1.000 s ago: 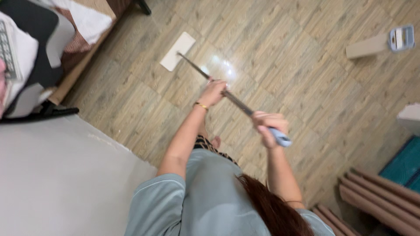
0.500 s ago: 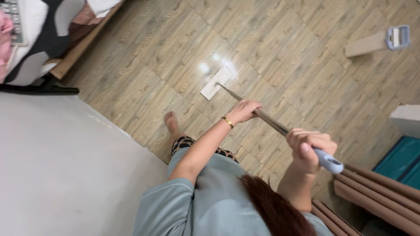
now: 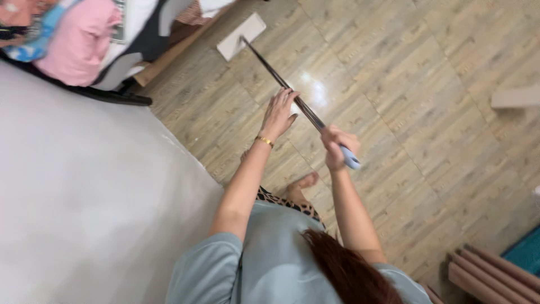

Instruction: The person scoops water from a tub in a bathroom into a container and then mops a tiled floor by hand using a flat mop.

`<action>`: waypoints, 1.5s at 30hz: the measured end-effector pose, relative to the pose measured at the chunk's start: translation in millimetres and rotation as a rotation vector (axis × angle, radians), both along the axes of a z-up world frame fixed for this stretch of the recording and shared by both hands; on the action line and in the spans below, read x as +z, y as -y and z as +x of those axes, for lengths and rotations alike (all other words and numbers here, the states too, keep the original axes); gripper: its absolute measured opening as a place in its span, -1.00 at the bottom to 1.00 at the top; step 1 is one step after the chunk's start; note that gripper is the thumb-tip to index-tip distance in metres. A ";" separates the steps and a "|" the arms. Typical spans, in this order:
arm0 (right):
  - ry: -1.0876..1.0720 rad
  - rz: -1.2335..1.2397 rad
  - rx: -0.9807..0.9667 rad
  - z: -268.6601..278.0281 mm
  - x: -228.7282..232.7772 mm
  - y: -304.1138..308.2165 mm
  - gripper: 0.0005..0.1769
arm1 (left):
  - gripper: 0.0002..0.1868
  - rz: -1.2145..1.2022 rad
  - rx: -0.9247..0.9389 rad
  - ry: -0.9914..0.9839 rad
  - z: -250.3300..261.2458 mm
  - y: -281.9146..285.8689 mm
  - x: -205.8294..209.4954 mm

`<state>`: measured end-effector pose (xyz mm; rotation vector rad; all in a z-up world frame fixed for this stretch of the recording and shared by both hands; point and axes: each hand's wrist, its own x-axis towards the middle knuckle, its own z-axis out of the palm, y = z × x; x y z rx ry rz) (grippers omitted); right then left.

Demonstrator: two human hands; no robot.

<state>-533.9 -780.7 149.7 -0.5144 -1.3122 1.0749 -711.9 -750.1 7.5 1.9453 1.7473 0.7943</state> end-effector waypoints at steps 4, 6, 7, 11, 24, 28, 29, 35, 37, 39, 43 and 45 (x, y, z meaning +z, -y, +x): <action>0.079 0.026 0.039 -75.2 -49.2 -32.1 -0.53 | -0.13 -0.072 0.116 0.020 -69.7 31.5 -7.2; 0.112 0.084 0.039 -101.5 -56.3 -43.6 -0.54 | -0.11 -0.113 0.162 0.049 -91.6 39.0 -12.0; 0.110 0.084 0.036 -109.0 -55.6 -42.6 -0.55 | -0.09 -0.154 0.176 0.065 -96.9 46.5 -12.9; 0.133 0.105 -0.063 -112.9 -26.4 -14.8 -0.55 | -0.01 -0.031 0.140 0.113 -101.7 55.9 3.9; -0.123 0.082 0.151 -13.1 101.8 52.8 -0.66 | -0.68 -0.019 -0.450 0.294 -31.1 59.7 25.9; -0.205 0.125 0.162 -57.0 38.1 60.0 -0.64 | -0.82 -0.166 -0.248 0.214 -90.7 70.2 -24.6; -0.160 0.102 0.151 -74.8 19.9 64.9 -0.62 | -0.77 -0.277 -0.170 0.199 -110.9 70.7 -31.9; -0.019 -0.093 0.307 -171.5 -69.5 89.0 -0.52 | -0.58 -0.115 0.179 0.018 -214.4 101.2 -43.4; 0.055 -0.003 0.379 -183.3 -68.5 101.6 -0.57 | -0.60 -0.188 0.212 -0.020 -225.2 115.2 -43.9; 0.083 0.022 0.435 -173.2 -43.8 108.7 -0.58 | -0.65 -0.187 0.226 -0.043 -219.1 127.2 -49.3; 0.069 0.004 0.479 -131.8 10.7 129.9 -0.63 | -0.75 -0.109 0.213 -0.035 -178.3 164.7 -65.1; 0.033 -0.025 0.510 -96.5 21.6 148.8 -0.61 | -0.80 -0.057 0.224 -0.059 -141.7 200.2 -71.0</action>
